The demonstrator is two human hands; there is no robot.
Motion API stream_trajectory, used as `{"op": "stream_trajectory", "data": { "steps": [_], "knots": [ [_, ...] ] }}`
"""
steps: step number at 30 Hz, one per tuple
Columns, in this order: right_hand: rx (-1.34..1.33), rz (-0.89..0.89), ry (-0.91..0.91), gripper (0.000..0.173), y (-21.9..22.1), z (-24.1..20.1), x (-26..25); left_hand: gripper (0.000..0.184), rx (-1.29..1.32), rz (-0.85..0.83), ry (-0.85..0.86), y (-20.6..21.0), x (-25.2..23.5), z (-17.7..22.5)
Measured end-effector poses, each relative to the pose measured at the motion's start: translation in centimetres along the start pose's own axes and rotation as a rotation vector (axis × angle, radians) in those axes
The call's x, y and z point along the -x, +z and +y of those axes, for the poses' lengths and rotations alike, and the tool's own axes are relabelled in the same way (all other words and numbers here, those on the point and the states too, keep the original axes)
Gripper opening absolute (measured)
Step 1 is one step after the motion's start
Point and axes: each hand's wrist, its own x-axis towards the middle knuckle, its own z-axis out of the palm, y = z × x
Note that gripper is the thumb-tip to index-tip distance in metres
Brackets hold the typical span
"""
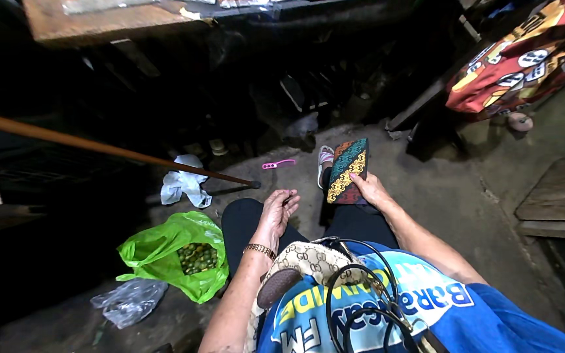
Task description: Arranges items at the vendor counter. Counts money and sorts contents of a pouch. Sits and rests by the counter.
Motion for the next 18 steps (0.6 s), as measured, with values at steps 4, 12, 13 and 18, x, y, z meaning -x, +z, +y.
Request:
{"op": "stream_trajectory", "data": {
  "steps": [4, 12, 13, 18],
  "knots": [
    [-0.001, -0.009, 0.002, 0.057, -0.03, 0.12, -0.06, 0.01, -0.012, -0.012, 0.01, 0.02, 0.13, -0.02],
    [-0.005, 0.006, -0.028, 0.058, 0.09, 0.33, -0.06, 0.01, -0.034, -0.008, 0.014, 0.04, 0.08, -0.05],
    [-0.006, 0.007, -0.029, 0.058, 0.09, 0.34, -0.06, 0.01, -0.033, -0.01, 0.014, 0.01, 0.07, -0.06],
    [-0.014, 0.005, -0.033, 0.056, 0.05, 0.37, -0.08, 0.01, -0.039, -0.016, 0.017, -0.03, -0.02, -0.15]
  ]
}}
